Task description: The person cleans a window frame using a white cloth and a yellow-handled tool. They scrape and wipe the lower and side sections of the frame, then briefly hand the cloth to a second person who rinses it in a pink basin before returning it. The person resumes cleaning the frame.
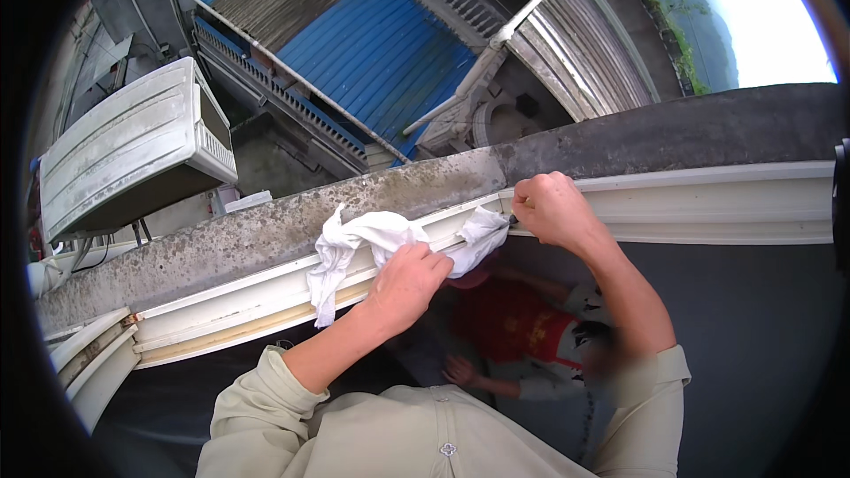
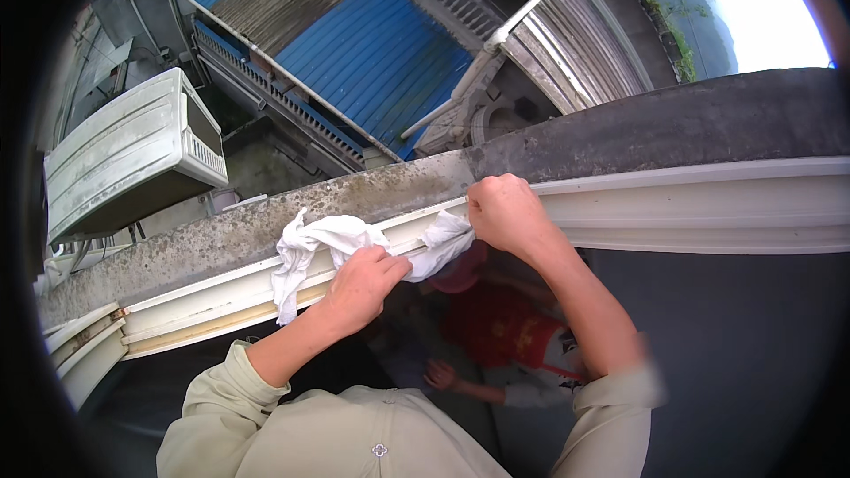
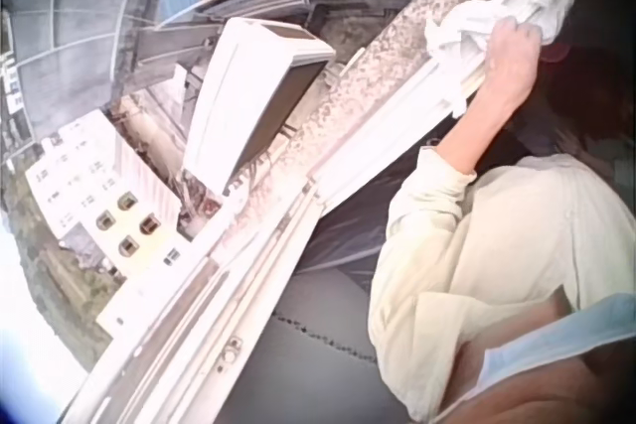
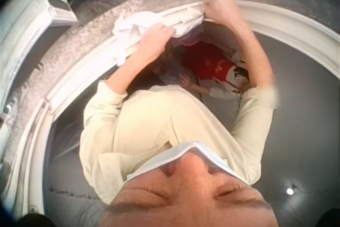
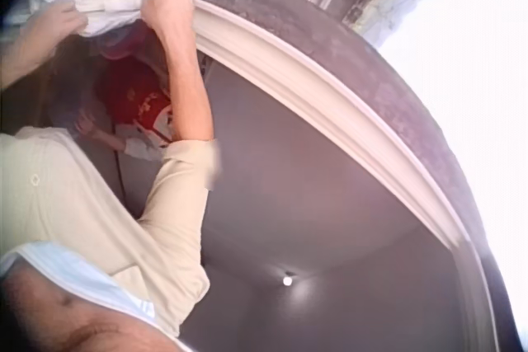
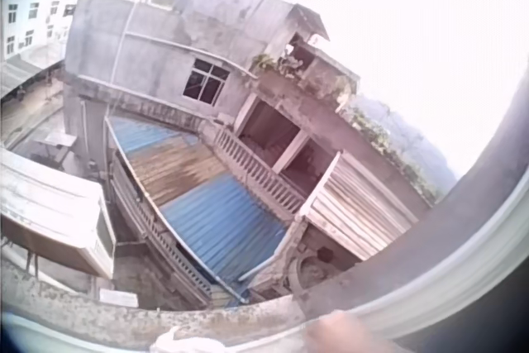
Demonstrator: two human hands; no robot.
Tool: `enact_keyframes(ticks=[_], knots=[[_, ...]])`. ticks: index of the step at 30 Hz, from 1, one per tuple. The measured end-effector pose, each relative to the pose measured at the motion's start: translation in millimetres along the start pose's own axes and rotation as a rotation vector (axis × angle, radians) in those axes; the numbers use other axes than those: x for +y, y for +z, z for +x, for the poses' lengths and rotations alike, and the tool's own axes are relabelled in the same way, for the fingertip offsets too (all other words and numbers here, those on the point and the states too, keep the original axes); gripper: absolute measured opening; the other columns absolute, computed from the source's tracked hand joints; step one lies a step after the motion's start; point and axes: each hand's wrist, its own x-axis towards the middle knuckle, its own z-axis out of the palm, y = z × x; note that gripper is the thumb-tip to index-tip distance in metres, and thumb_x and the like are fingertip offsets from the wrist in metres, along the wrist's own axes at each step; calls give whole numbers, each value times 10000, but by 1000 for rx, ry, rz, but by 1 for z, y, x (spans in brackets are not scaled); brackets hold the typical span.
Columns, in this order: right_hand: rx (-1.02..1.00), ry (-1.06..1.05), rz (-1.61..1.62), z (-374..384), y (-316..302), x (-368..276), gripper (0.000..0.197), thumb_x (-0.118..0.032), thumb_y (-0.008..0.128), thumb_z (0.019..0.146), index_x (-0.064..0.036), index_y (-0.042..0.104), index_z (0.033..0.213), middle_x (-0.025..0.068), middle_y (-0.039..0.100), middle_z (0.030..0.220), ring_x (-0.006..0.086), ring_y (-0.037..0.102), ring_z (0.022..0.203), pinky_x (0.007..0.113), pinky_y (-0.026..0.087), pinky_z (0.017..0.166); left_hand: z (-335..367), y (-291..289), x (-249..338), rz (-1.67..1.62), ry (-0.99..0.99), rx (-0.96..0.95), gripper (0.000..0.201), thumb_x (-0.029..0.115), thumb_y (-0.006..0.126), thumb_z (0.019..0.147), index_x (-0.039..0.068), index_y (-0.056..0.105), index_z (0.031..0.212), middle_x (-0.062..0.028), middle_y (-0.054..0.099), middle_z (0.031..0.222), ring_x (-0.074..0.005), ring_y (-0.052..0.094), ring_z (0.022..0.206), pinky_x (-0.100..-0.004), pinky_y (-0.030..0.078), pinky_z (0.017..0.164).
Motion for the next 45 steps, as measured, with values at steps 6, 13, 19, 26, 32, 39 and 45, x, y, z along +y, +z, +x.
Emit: enact_keyframes(ticks=[6, 13, 19, 26, 32, 39, 45], knots=[[47, -63, -157, -19, -26, 16, 92, -61, 644, 780, 15, 690, 758, 244, 652, 727, 433, 650, 717, 481, 538, 677, 24, 22, 24, 0, 33, 115, 454, -18, 612, 745, 9, 592, 1198, -102, 643, 1118, -293, 596, 1015, -389, 504, 871], [99, -57, -165, -20, 22, 27, 89, -81, 650, 811, -3, 662, 769, 238, 646, 706, 425, 650, 699, 504, 529, 656, 11, 20, 9, -100, -22, 45, 399, -19, 577, 796, 19, 597, 1192, -118, 644, 1119, -311, 612, 1019, -409, 523, 854], [166, -69, -178, -58, 19, 28, 96, -111, 644, 879, -32, 617, 833, 189, 629, 676, 420, 620, 632, 506, 493, 562, 13, 20, 16, -93, -7, 162, 357, -20, 598, 775, 14, 603, 1130, -115, 643, 1054, -304, 619, 985, -401, 532, 835], [193, -255, -131, -102, 57, 3, 128, -57, 659, 847, -33, 606, 961, 128, 529, 730, 289, 612, 560, 403, 499, 461, -8, -12, 13, 47, -126, -71, 286, -40, 623, 718, 30, 608, 995, -103, 637, 932, -307, 617, 896, -415, 543, 754], [413, -221, -231, -99, 67, 28, 294, -46, 647, 841, -9, 643, 1133, 107, 523, 753, 250, 619, 595, 362, 501, 457, 22, 7, 22, -9, 65, 101, 516, -44, 627, 723, -20, 594, 1237, -174, 577, 1274, -349, 569, 1144, -405, 497, 966], [505, -229, -80, -107, 131, -3, 300, -33, 642, 814, 34, 670, 1105, 106, 514, 744, 229, 596, 575, 338, 492, 453, -6, 1, 14, 86, -49, 59, 465, -52, 636, 728, -43, 610, 1192, -178, 580, 1284, -348, 576, 1147, -412, 503, 958], [606, -112, -74, -91, 100, 4, 132, -40, 688, 872, 2, 676, 996, 133, 537, 718, 292, 598, 532, 388, 481, 460, -3, -16, 18, 121, -60, 70, 472, -32, 649, 796, -4, 586, 1263, -170, 579, 1282, -360, 582, 1111, -430, 506, 941]])
